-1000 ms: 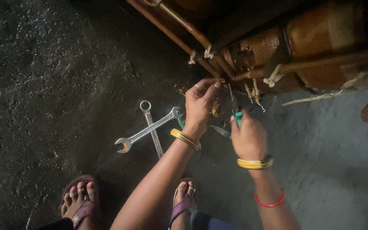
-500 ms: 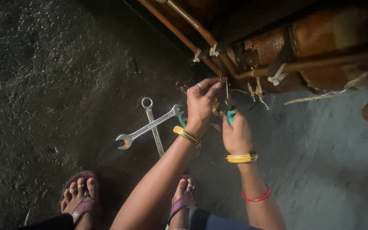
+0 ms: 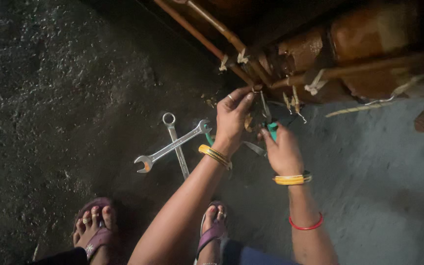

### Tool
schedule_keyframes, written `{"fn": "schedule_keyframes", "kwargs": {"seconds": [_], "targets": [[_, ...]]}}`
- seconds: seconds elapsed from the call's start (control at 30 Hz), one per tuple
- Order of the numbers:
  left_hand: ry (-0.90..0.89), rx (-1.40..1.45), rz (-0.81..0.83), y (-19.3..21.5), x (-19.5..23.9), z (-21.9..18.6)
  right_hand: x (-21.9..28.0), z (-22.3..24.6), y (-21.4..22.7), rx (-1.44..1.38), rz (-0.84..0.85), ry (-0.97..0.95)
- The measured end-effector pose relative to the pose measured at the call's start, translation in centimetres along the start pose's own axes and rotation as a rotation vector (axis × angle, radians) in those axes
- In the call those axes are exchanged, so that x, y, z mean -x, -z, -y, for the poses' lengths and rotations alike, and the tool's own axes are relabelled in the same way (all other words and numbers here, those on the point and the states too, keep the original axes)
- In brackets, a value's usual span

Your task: The person uses pliers and a knife to cut and remove old insulation and wires from a large electrical component. They strip away material from multiple connection points and pull out wire segments, working methodically across the assembly.

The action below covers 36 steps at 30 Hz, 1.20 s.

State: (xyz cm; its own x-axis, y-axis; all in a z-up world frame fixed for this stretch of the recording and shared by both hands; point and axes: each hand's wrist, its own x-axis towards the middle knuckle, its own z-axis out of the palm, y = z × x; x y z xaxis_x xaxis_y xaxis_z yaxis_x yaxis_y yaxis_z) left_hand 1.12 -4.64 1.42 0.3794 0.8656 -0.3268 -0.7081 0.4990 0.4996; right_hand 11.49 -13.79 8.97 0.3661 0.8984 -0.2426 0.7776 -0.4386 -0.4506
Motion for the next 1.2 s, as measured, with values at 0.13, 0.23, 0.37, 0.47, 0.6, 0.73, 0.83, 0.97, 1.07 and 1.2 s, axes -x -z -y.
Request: {"fn": "schedule_keyframes", "kwargs": {"seconds": [0.13,0.23,0.37,0.47,0.6,0.73,0.83,0.97,1.07,1.2], "targets": [[0.038,0.003,-0.044,-0.2,-0.1,-0.9,-0.9,1.1,-0.5,-0.014,-0.003,-0.011],[0.033,0.044,0.037,0.1,0.2,-1.1,-0.3,1.4,-0.8,-0.049,0.05,-0.071],[0.042,0.075,0.053,0.1,-0.5,-1.7,0.0,-0.1,-0.3,0.375,-0.119,-0.075],[0.084,0.074,0.059,0.8,-0.4,-1.6,1.2,-3.5,-1.5,0.361,-0.05,-0.121],[0.109,0.084,0.078,1.0,-1.4,-2.0,2.4,-7.3,-3.7,0.671,0.055,-0.122],[0.062,0.013,0.095,0.8,-1.8,-2.4,3.0,-6.2,-4.9,0.637,-0.111,0.11],[0.007,-0.127,0.002,0.4,-1.9,-2.6,2.1,-2.8,-3.2,0.569,-0.326,0.233],[0.001,-0.346,-0.087,-0.1,-1.6,-3.4,-1.5,2.6,-1.7,0.554,-0.697,0.573],[-0.059,-0.41,-0.089,0.1,-1.5,-3.8,-4.4,4.3,-2.0,0.597,-0.706,0.577],[-0.254,-0.595,-0.13,0.1,-1.6,-3.8,-5.9,3.1,-2.2,0.557,-0.772,0.675]]}}
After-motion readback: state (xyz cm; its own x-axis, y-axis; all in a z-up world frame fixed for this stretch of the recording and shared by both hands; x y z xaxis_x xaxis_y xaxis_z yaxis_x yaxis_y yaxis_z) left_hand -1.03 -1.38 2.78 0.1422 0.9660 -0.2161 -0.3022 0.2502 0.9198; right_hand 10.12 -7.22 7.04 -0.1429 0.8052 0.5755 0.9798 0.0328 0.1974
